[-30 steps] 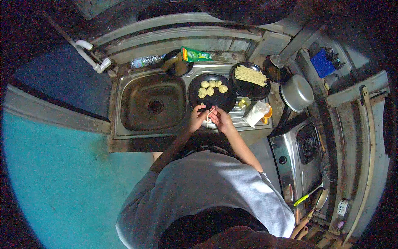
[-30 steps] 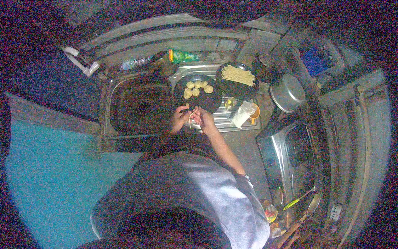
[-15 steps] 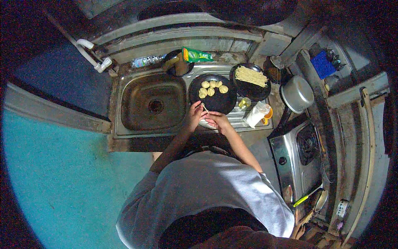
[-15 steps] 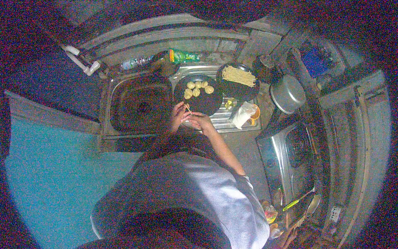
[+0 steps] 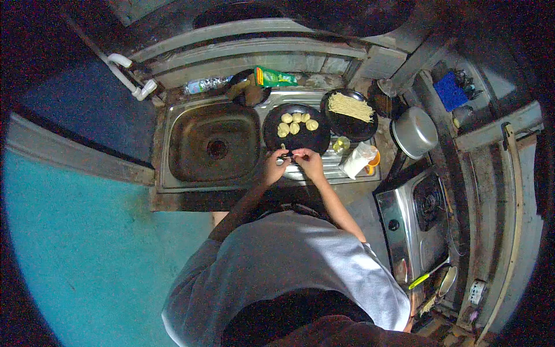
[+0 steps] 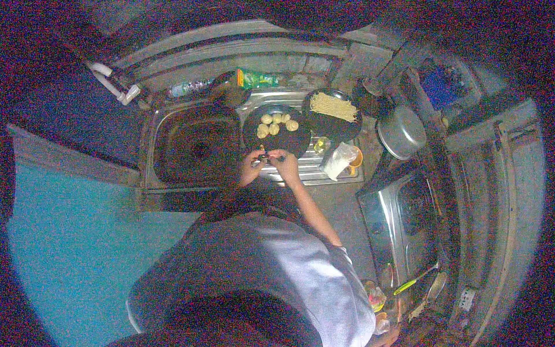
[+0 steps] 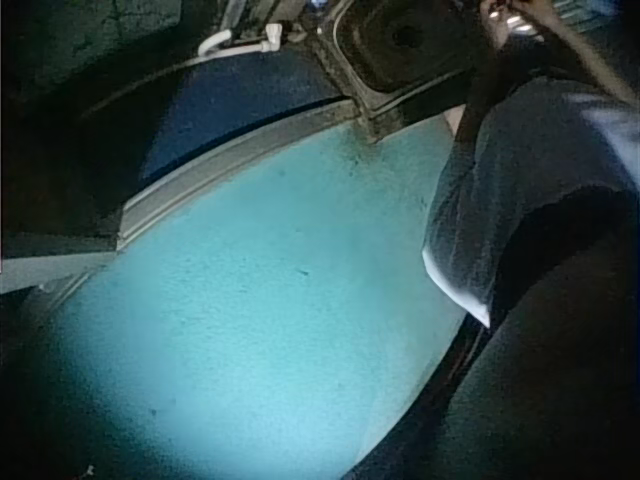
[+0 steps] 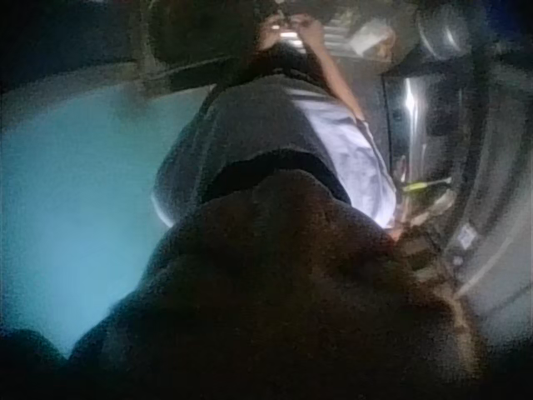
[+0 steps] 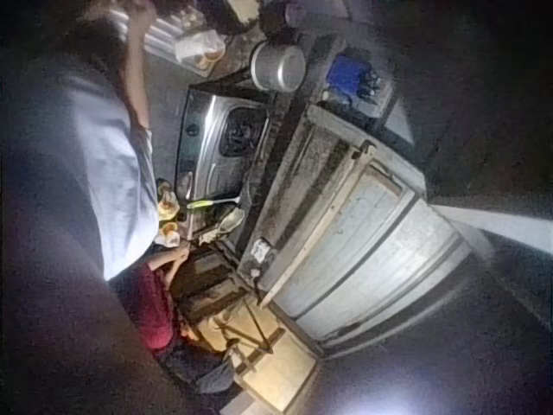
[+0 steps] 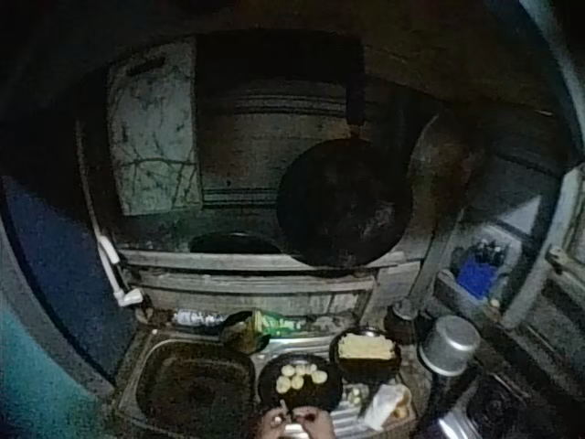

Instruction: The person assembles small food items by hand, placing a thin noodle-like strand onto each round dough piece on a black plate. The person repeatedly picks up strands from a nearby plate and places them on the dough pieces, one at a time.

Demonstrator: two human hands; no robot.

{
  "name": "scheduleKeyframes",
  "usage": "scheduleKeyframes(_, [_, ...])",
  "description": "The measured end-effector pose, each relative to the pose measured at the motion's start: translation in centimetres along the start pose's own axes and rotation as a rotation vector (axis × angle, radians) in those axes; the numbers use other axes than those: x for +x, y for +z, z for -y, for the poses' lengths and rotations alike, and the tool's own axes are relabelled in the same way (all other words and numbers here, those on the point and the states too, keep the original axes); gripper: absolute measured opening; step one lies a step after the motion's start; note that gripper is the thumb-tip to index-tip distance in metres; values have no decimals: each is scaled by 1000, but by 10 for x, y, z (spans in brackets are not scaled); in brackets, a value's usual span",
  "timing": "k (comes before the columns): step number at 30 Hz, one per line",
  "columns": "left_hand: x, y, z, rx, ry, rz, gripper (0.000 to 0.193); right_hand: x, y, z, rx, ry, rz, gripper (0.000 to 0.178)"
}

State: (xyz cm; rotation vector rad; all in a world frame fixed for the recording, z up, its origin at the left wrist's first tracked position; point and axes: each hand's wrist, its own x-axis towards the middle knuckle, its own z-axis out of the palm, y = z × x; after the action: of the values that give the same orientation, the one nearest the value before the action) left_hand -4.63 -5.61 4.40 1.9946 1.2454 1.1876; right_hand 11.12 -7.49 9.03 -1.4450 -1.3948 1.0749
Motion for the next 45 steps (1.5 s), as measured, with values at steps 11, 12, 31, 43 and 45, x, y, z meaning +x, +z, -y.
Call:
scheduleKeyframes(11, [10, -15, -25, -549, -379, 261, 23, 0, -3, 9, 321, 109, 80, 18])
scheduleKeyframes(12, [11, -17, -27, -555, -357, 268, 23, 0, -4, 12, 335, 109, 67, 17])
scheduleKeyframes(31, [20, -27, -31, -670, -406, 427, 22, -1, -2, 28, 633, 295, -24, 16])
scheduleKeyframes(43, [19, -32, -32, -1124, -671, 469, 35, -3, -5, 16, 925, 448, 98, 19])
scheduleKeyframes(45, [17, -31, -37, -1123, -595, 470, 38, -3, -6, 14, 939, 463, 135, 24])
